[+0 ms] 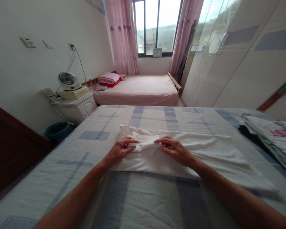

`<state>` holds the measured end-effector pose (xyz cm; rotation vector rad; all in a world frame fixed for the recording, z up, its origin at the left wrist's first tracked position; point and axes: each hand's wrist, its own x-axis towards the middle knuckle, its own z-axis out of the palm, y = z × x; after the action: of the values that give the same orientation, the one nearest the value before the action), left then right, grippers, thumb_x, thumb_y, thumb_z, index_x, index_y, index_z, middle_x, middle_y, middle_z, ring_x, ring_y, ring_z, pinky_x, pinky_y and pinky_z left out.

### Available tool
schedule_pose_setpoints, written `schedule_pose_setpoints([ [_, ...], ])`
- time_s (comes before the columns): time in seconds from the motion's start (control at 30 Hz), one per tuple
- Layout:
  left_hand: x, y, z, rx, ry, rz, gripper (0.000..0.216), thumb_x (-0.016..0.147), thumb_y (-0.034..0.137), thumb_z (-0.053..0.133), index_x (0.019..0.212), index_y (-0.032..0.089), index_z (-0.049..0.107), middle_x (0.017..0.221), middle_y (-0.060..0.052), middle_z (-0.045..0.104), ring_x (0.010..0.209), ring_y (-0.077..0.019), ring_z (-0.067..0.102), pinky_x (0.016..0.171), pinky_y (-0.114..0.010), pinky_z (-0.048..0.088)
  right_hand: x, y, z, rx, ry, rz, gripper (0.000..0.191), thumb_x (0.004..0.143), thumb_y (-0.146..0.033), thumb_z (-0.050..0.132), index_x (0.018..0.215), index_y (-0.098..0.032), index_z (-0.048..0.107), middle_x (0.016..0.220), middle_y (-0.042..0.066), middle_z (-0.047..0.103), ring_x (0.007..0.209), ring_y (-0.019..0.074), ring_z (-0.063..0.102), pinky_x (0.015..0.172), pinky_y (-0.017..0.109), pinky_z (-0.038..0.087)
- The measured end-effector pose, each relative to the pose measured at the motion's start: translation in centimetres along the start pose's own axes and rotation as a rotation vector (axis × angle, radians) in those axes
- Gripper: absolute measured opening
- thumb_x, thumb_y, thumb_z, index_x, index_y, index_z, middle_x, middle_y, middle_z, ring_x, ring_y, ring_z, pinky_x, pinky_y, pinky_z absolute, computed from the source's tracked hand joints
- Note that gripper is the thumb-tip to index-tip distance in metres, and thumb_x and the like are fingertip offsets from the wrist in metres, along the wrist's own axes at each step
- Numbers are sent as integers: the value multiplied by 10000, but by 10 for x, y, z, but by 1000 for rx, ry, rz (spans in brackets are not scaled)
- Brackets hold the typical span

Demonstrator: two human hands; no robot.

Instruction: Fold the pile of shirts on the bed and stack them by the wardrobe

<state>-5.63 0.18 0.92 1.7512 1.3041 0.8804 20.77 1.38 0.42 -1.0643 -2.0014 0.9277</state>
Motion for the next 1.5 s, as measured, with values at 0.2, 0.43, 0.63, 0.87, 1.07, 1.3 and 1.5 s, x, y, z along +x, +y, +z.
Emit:
schedule_pose_setpoints([
  [0.2,1,-2,0,-97,119,-59,359,754,369,616,1019,146,712,881,-44,685,745,-145,545,699,-253,415,-1,-3,1,54,-37,-19,267,839,-254,546,1056,-203,692,1025,52,661,894,160,601,750,275,471],
  [0.43,-2,4,-6,-16,132,-63,309,696,255,534,917,138,714,748,-13,627,647,-122,489,614,-234,390,-4,-3,1,-194,-47,-130,189,851,-216,539,924,-208,713,857,43,681,834,167,598,776,304,463],
  [0.63,-5,2,-7,151,113,-15,376,654,201,457,928,148,708,667,12,583,586,-115,459,577,-226,369,-9,-3,8,-462,-2,-203,241,855,-154,500,1014,-226,667,950,50,666,923,177,594,846,324,430],
  [0.87,-8,-2,-10,585,213,91,329,866,361,458,851,169,725,727,-41,657,696,-168,597,679,-264,440,-13,-9,9,-655,38,-223,188,890,-218,493,956,-215,669,1063,89,609,954,195,566,835,345,419],
  [1.07,-7,-2,-4,736,-72,482,401,828,416,583,1170,214,640,1239,-108,608,1129,-252,545,987,-389,425,-15,-8,14,-657,-95,-309,200,876,-248,549,1054,-212,634,1112,86,635,1040,220,554,905,389,386],
  [1.3,4,-1,-15,770,45,400,423,940,407,366,1234,216,603,1413,-99,483,1290,-250,443,1080,-436,357,-7,-12,-2,-677,46,-221,353,952,-340,421,1248,-212,561,1376,106,518,1284,244,436,1040,440,317],
  [1.5,10,-34,-20,983,-56,167,744,840,622,418,1406,139,416,1527,-163,272,1406,-330,250,1112,-500,273,-13,26,-30,-814,-12,10,594,938,-495,376,1426,-156,386,1506,151,316,1402,281,253,1114,511,211],
])
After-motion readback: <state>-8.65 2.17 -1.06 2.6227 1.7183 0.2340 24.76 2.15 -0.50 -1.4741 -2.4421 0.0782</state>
